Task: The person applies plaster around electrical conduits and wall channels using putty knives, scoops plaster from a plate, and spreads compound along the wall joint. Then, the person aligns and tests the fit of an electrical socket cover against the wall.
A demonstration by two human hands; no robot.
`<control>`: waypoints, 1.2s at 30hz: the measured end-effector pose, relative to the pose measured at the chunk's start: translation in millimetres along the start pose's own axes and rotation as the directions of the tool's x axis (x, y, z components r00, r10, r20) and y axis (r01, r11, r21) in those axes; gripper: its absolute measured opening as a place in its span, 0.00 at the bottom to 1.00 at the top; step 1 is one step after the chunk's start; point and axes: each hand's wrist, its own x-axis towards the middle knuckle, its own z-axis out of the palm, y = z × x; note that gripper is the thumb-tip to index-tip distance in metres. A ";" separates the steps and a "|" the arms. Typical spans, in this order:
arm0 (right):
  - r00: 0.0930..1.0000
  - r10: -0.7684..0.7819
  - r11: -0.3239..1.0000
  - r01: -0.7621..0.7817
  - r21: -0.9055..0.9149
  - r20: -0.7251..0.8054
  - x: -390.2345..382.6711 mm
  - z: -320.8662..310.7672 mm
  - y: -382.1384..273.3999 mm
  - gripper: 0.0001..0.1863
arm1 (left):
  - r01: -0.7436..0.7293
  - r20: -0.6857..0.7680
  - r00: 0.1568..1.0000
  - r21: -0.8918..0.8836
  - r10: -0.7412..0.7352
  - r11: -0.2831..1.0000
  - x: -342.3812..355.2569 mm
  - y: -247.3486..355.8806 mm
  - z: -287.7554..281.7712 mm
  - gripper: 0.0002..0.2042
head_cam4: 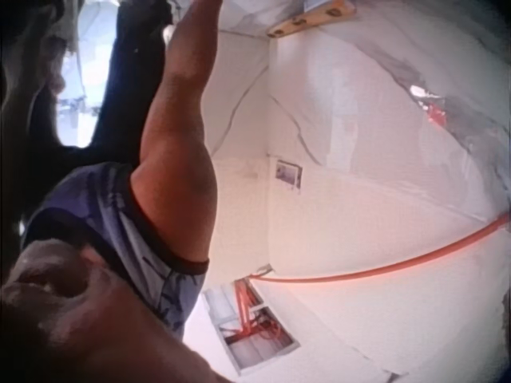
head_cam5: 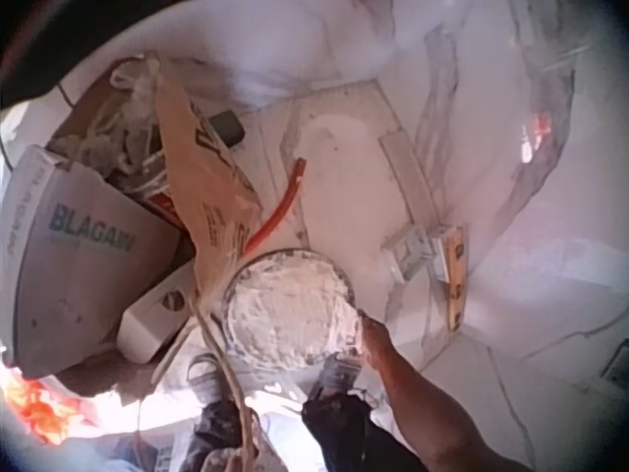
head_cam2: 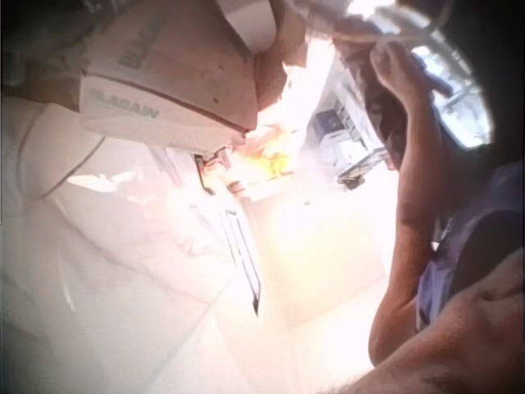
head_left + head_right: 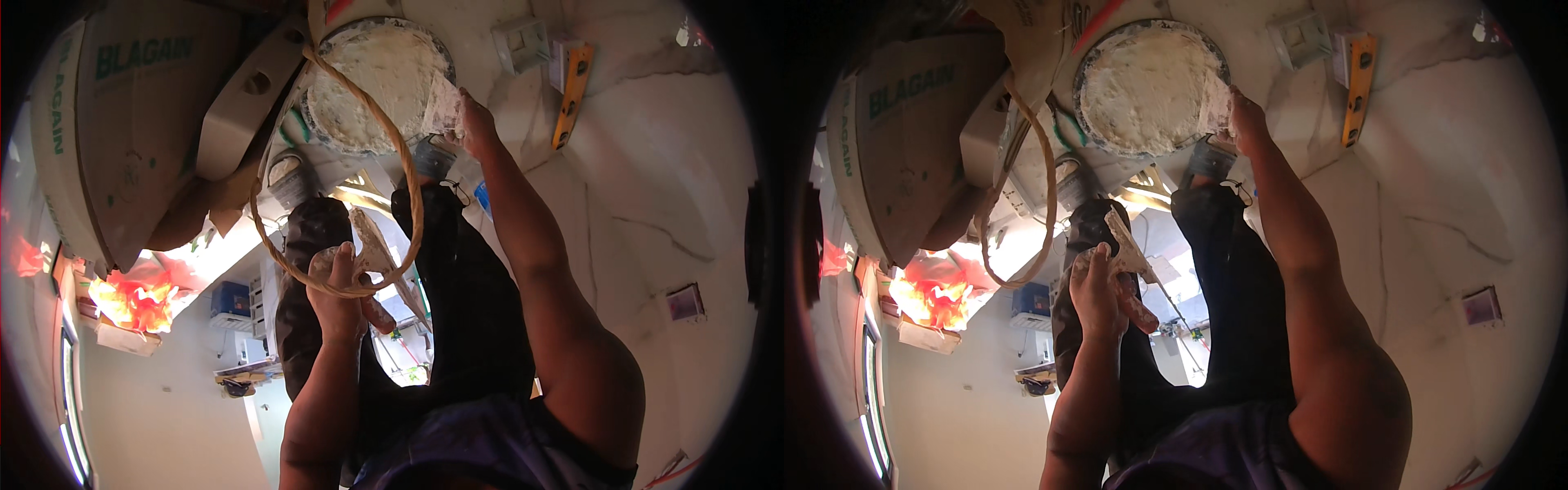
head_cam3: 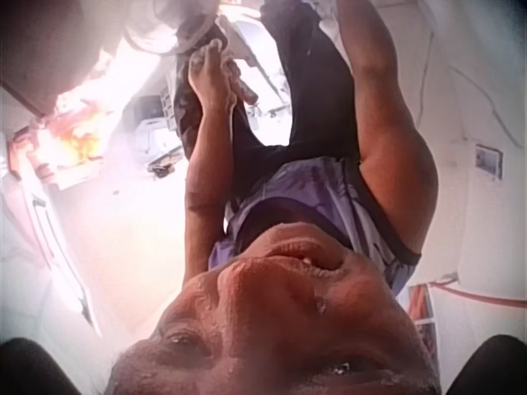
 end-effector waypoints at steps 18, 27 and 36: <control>0.709 -0.705 0.587 0.569 -0.575 -0.017 12.3 5.2 80.5 0.17 | -0.045 -0.049 0.998 0.031 0.046 0.999 0.9 -1.5 4.6 0.11; 0.970 -0.175 0.975 0.195 0.107 -0.172 -20.7 39.7 170.6 0.16 | 0.004 -0.095 0.995 -0.063 -0.010 0.998 0.2 6.2 11.2 0.08; 0.726 -0.683 0.419 0.307 -0.854 -0.074 -7.7 45.1 165.5 0.13 | -0.012 -0.085 0.996 -0.020 0.010 1.000 0.5 10.2 6.6 0.09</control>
